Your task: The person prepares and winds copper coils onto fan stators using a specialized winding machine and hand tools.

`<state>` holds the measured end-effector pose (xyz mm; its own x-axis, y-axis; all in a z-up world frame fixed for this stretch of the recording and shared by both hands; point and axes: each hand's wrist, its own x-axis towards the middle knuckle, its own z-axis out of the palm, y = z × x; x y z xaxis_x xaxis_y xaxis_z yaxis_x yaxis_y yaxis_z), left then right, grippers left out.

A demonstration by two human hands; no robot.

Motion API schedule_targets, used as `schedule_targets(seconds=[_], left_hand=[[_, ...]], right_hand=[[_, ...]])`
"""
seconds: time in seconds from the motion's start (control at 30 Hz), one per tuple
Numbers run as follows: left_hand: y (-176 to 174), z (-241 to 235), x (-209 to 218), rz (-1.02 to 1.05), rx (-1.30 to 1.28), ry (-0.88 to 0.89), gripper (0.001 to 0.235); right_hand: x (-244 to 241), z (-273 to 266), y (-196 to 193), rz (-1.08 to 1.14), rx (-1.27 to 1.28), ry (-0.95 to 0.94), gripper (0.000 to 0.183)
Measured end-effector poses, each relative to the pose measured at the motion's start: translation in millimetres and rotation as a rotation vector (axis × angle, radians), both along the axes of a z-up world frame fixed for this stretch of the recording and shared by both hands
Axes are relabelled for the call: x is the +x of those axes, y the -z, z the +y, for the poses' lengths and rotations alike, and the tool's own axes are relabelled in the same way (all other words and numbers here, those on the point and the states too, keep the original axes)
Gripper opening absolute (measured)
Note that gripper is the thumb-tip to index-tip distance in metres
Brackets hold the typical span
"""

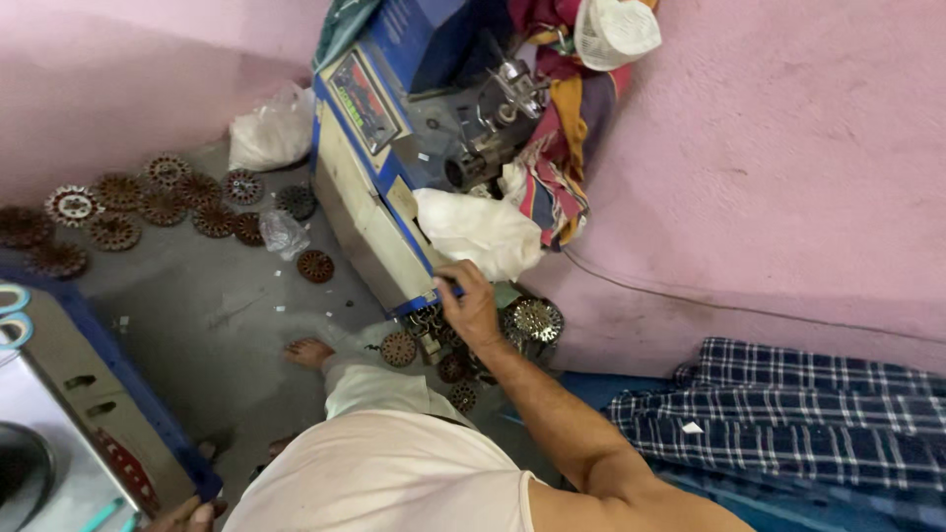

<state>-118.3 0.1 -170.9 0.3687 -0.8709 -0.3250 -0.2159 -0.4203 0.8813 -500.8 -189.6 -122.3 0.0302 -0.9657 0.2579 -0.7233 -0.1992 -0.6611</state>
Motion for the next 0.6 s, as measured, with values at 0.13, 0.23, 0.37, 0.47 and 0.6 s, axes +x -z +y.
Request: schedule_targets(seconds=[0.13,0.23,0.37,0.47,0.6], left_hand=[[-17,-19,-19,0.019,-0.057,-0.036,0.040],[-10,-22,-23,0.059,-0.085,0.002,0.039],[-6,-15,-18,-0.142,0.115,0.092,0.035],[0,-15,-7,-0.214,0.142,0.130,0.033],[20,-10,-1,-0.060,-0.032,0.032,0.036]], right_hand=[[-65,16,-26,-0.076,-0.140,0.295,0.014],[-108,10,-29,0.029,-0.154,0.382,0.014],[-135,-20,-22,0.157,0.100,0.224,0.020],[-134,-36,-15,0.170,0.699,0.322,0.021],[-119,-48,-5,0.521,0.154,0.315,0.026]])
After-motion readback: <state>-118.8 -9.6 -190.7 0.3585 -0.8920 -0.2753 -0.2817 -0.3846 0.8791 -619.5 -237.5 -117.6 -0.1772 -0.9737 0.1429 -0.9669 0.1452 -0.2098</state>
